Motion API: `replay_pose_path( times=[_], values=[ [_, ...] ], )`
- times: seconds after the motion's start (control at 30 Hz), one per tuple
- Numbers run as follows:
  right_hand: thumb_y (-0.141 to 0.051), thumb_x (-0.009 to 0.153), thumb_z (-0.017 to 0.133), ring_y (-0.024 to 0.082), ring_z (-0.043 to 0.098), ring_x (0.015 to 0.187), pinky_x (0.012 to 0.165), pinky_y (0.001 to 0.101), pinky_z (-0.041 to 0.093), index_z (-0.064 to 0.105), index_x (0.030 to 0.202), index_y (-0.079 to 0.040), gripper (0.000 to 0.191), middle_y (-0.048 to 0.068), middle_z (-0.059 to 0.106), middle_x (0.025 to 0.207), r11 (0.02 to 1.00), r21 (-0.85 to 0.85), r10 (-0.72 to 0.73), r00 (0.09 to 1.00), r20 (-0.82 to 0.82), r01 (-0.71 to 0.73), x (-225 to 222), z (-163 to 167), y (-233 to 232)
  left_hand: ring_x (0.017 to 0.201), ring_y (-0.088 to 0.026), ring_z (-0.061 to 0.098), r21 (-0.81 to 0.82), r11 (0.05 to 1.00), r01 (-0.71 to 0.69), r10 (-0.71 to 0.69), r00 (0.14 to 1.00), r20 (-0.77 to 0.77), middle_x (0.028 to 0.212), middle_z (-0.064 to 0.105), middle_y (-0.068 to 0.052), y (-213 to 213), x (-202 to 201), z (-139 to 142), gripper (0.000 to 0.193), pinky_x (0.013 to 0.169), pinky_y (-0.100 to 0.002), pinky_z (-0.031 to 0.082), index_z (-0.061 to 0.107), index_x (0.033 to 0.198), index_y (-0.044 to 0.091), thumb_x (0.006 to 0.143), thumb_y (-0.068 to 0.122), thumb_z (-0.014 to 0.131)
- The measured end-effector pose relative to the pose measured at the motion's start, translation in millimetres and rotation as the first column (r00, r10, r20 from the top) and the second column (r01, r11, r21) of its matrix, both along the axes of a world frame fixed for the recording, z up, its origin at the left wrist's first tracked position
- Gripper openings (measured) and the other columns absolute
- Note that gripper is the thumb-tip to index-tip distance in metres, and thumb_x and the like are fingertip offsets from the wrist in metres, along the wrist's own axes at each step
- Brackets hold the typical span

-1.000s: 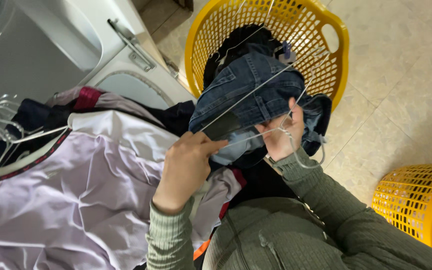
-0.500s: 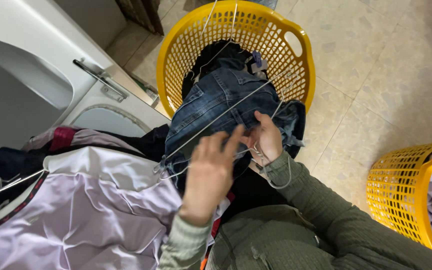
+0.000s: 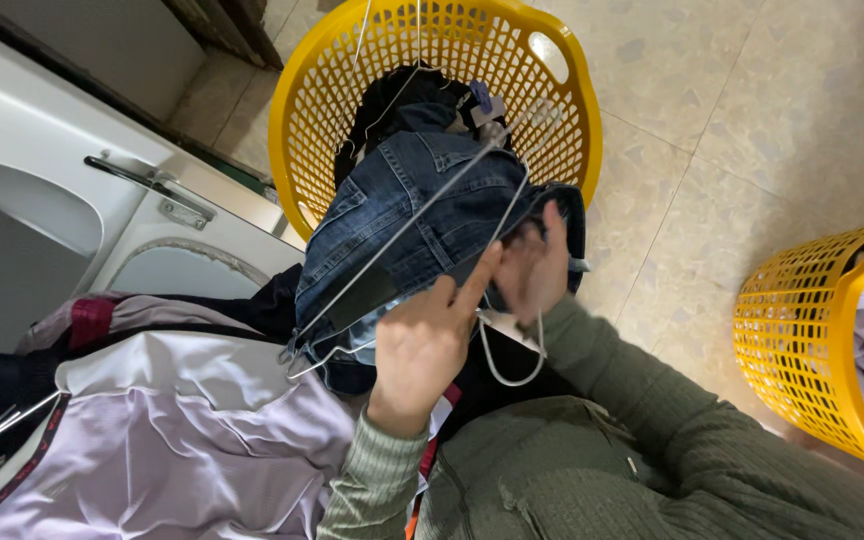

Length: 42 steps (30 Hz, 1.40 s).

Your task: The person takes clothes out of a laundry basket and off the open dryer and puts them onto wire hangers, smoothing each garment flat. They hang a shirt, shorts, and a pair of jeans on hangers resting on the dryer door.

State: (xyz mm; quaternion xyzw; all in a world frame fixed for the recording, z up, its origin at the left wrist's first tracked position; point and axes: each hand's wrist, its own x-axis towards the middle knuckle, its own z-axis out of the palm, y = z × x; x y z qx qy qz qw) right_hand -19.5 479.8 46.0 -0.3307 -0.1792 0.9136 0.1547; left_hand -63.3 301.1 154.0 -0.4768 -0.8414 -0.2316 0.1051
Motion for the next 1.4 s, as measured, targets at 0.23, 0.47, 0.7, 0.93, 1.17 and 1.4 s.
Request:
replay_pose_path(
  times=[0.23,0.47,0.7,0.93,1.17,1.4],
  values=[
    [-0.028,0.103,0.065,0.017,0.056,0.083,0.086,0.04,0.054,0.063,0.108,-0.009,0.02,0.0,0.061,0.095,0.969,0.223,0.081,0.989,0.124,-0.107,-15,-75,91,0.05,-0.018,0.054,0.032,0.999,-0.005,0.003,0.997,0.071,0.068,0.052,-0.003,-1,7,14,0.058,0.048,-0.035,0.043,0.061,0.145,0.019,0.088,0.015,0.074],
    [-0.002,0.105,0.058,0.014,0.066,0.08,0.072,0.0302,0.055,0.065,0.107,-0.005,0.007,0.002,0.067,0.095,0.896,0.444,0.061,0.994,-0.092,-0.014,1,-57,106,0.053,-0.016,0.055,0.088,0.996,0.015,-0.025,0.993,0.115,0.066,0.051,-0.001,-3,12,13,0.056,0.052,-0.034,0.044,0.065,0.14,0.019,0.084,0.012,0.074],
    [0.008,0.091,0.052,0.018,0.073,0.092,0.084,0.0316,0.06,0.067,0.108,0.001,0.023,0.008,0.074,0.101,0.918,0.395,0.056,0.987,-0.148,0.007,-7,-6,105,0.051,-0.015,0.054,0.081,0.997,-0.002,-0.007,0.994,0.108,0.063,0.049,-0.001,-7,14,12,0.058,0.05,-0.033,0.043,0.067,0.14,0.017,0.083,0.01,0.075],
    [0.012,0.094,0.049,0.026,0.07,0.097,0.1,0.0434,0.059,0.059,0.09,0.001,0.015,0.013,0.07,0.094,0.948,0.283,-0.022,0.918,-0.397,0.145,-8,-21,120,0.05,-0.016,0.054,0.086,0.996,-0.034,0.024,0.993,0.117,0.062,0.05,-0.002,-8,16,11,0.056,0.05,-0.034,0.045,0.067,0.14,0.018,0.085,0.01,0.074],
    [-0.025,0.105,0.042,0.025,0.07,0.102,0.101,0.0403,0.054,0.066,0.108,0.003,0.037,0.012,0.073,0.106,0.971,0.235,0.06,0.902,-0.428,0.047,-6,15,105,0.05,-0.017,0.055,0.066,0.998,0.002,-0.011,0.99,0.142,0.062,0.051,-0.002,-12,17,10,0.058,0.05,-0.034,0.045,0.065,0.142,0.017,0.085,0.01,0.073],
    [-0.031,0.114,0.041,0.024,0.07,0.112,0.107,0.0428,0.053,0.06,0.129,0.001,0.04,0.011,0.073,0.121,0.939,0.34,0.054,0.953,-0.298,0.053,-9,23,93,0.051,-0.016,0.052,0.077,0.996,0.048,-0.054,0.995,0.079,0.065,0.05,-0.003,-11,18,6,0.06,0.051,-0.034,0.043,0.062,0.145,0.016,0.086,0.011,0.074]
  ],
)
